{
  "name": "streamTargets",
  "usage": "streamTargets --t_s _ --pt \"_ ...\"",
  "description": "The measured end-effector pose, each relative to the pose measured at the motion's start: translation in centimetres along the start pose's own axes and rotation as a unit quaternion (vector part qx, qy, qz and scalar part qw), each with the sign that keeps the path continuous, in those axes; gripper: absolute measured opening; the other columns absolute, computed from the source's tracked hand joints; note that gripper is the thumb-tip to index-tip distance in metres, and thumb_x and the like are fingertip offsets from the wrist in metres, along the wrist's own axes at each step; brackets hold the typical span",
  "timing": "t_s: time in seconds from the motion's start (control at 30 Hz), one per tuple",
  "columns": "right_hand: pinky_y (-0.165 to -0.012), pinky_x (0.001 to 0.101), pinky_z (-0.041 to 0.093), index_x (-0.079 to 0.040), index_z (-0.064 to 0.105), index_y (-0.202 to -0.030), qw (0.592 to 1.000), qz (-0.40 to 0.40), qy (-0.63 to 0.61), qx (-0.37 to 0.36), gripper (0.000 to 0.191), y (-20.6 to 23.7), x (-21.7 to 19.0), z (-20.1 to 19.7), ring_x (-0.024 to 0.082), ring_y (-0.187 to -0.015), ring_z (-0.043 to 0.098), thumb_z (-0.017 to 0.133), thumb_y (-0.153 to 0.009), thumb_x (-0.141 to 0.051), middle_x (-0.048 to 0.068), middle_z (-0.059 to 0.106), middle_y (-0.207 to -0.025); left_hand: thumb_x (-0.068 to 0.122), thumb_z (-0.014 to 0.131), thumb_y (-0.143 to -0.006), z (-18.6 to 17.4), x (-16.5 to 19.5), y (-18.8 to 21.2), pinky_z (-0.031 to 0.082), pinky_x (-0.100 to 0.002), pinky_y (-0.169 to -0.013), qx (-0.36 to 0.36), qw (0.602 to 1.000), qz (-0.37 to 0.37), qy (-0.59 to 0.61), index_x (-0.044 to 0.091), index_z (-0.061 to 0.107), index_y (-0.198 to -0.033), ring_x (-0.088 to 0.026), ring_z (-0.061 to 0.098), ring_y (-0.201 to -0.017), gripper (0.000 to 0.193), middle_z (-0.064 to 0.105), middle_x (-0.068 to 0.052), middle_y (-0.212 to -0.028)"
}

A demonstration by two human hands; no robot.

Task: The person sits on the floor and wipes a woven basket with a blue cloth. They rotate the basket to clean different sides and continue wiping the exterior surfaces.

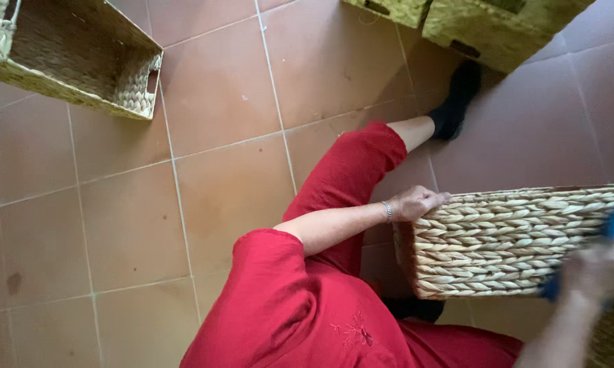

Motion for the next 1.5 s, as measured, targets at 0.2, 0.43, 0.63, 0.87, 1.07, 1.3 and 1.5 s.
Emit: streamTargets --t_s 0.2,0.43,0.63,0.87,1.07,1.3,1.5 --pt "-0.117 0.0601 0.043 0.001 0.061 -0.140 0.957 -0.234 -0.103 0.137 0.045 12.2 -15.1 -7.0 0.046 -0.137 0.056 0.055 -0.096 -0.006 0.028 0.059 -0.145 0.064 0.042 -0.101 0.0 -0.1 0.1 0.050 -0.038 -0.070 0.009 0.999 -0.022 0.049 0.005 0.075 -0.074 -0.019 0.060 -0.065 0.073 0.063 -0.011 -0.063" --pt "-0.114 0.0648 0.035 -0.019 0.063 -0.143 0.969 -0.201 -0.126 0.066 0.054 14.6 -15.0 -7.7 0.039 -0.138 0.053 0.068 -0.092 -0.036 0.014 0.056 -0.153 0.073 0.028 -0.106 0.0 -1.2 0.0 0.053 -0.042 -0.074 0.021 0.999 -0.040 0.029 -0.003 0.069 -0.069 -0.026 0.065 -0.069 0.094 0.065 -0.017 -0.066" --pt "-0.122 0.0597 0.025 -0.017 0.055 -0.136 0.991 -0.067 0.045 0.105 0.029 4.1 -1.8 -1.6 0.037 -0.136 0.049 0.050 -0.112 -0.033 0.009 0.054 -0.143 0.067 0.044 -0.098 0.2 -0.1 0.3 0.051 -0.037 -0.073 -0.004 1.000 0.018 -0.009 0.006 0.074 -0.080 -0.019 0.064 -0.071 0.071 0.069 -0.009 -0.070" --pt "-0.093 0.0717 0.035 -0.002 0.053 -0.149 0.989 0.085 0.060 0.104 0.055 -2.3 3.2 -1.7 0.057 -0.139 0.035 0.060 -0.103 -0.032 0.030 0.044 -0.158 0.062 0.050 -0.101 0.0 0.4 0.5 0.049 -0.040 -0.064 -0.022 0.999 -0.023 -0.022 0.005 0.068 -0.065 -0.018 0.056 -0.060 0.070 0.060 -0.007 -0.059" --pt "-0.088 0.0509 0.052 0.001 0.059 -0.132 0.945 -0.195 -0.097 0.245 0.030 6.2 -9.3 -5.4 0.043 -0.111 0.062 0.049 -0.104 -0.004 0.024 0.064 -0.120 0.068 0.040 -0.099 0.0 -0.4 -0.2 0.051 -0.042 -0.069 0.013 0.999 0.003 0.046 0.007 0.065 -0.060 -0.021 0.060 -0.060 0.077 0.061 -0.008 -0.058" --pt "-0.112 0.0595 0.035 -0.009 0.054 -0.144 0.965 -0.192 -0.160 0.075 0.057 17.5 -20.4 -9.6 0.046 -0.141 0.046 0.065 -0.090 -0.022 0.020 0.050 -0.154 0.073 0.030 -0.098 0.1 -0.7 0.2 0.052 -0.044 -0.075 0.053 0.998 -0.013 0.024 0.004 0.069 -0.061 -0.030 0.070 -0.067 0.087 0.066 -0.017 -0.061" --pt "-0.109 0.0576 0.040 -0.016 0.056 -0.153 0.982 -0.141 -0.008 0.128 0.054 10.5 -10.0 -5.0 0.036 -0.143 0.054 0.063 -0.099 -0.018 0.011 0.056 -0.159 0.069 0.047 -0.097 0.2 0.2 0.9 0.049 -0.041 -0.065 0.041 0.999 -0.007 0.011 0.006 0.063 -0.058 -0.023 0.060 -0.058 0.076 0.059 -0.009 -0.057"
Point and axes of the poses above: each hand's wrist, its own y-axis away from the middle knuckle, its own z-axis out of the palm, x = y × z, the point moved 1 cm from there along -y, towards the middle knuckle
